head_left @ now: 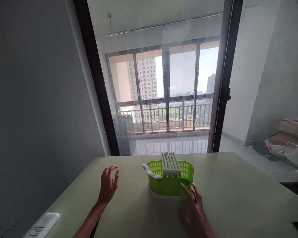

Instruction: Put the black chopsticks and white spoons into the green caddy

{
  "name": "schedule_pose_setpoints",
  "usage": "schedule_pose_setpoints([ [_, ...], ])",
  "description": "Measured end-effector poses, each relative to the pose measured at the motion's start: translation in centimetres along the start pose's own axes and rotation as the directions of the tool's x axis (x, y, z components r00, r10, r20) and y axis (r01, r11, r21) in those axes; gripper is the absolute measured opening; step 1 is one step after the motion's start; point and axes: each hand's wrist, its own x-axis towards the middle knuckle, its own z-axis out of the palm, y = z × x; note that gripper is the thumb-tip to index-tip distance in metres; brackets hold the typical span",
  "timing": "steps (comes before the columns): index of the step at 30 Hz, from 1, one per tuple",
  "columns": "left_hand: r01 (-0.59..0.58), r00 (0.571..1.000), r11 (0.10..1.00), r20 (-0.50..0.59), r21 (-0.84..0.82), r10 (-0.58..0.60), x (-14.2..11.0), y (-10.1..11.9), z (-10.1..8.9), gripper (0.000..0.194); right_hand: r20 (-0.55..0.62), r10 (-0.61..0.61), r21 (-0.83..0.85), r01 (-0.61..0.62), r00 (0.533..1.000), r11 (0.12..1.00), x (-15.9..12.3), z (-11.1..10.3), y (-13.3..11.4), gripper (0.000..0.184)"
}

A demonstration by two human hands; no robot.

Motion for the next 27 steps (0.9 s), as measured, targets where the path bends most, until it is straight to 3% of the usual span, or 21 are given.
schedule_pose_setpoints([
  [3, -0.208, 0.969, 0.945, 0.08, -0.252, 0.235, 1.4, 6.1, -0.8, 0.026, 0.01, 0.012, -0.001, -0.012, 1.0, 1.0, 0.0, 0.0, -0.1, 0.085],
  [6, -0.414, 0.867, 0.861, 0.161, -0.295, 0.472, 2.5, 11.0, -0.9, 0.033, 0.002, 0.022, -0.01, -0.022, 1.0, 1.0, -0.1, -0.1, -0.3, 0.08],
  [9, -0.544, 0.753, 0.788, 0.247, -0.287, 0.61, 3.7, 13.7, -0.2, 0.048, -0.005, 0.019, 0.002, -0.019, 1.0, 1.0, -0.1, -0.2, -0.6, 0.079],
  [14, -0.656, 0.581, 0.699, 0.401, -0.285, 0.708, 5.4, 14.9, 1.3, 0.042, -0.009, 0.003, 0.014, -0.003, 1.0, 1.0, 0.0, -0.3, -0.8, 0.078],
  [20, -0.732, 0.53, 0.632, 0.369, -0.256, 0.763, 6.0, 14.4, 2.5, 0.031, -0.012, 0.009, -0.032, -0.009, 1.0, 0.999, 0.2, -0.1, -0.6, 0.081],
  [27, -0.822, 0.462, 0.526, 0.285, -0.219, 0.84, 6.4, 14.2, 3.1, 0.036, -0.021, 0.004, -0.016, -0.004, 1.0, 1.0, 0.3, -0.2, -0.6, 0.081],
])
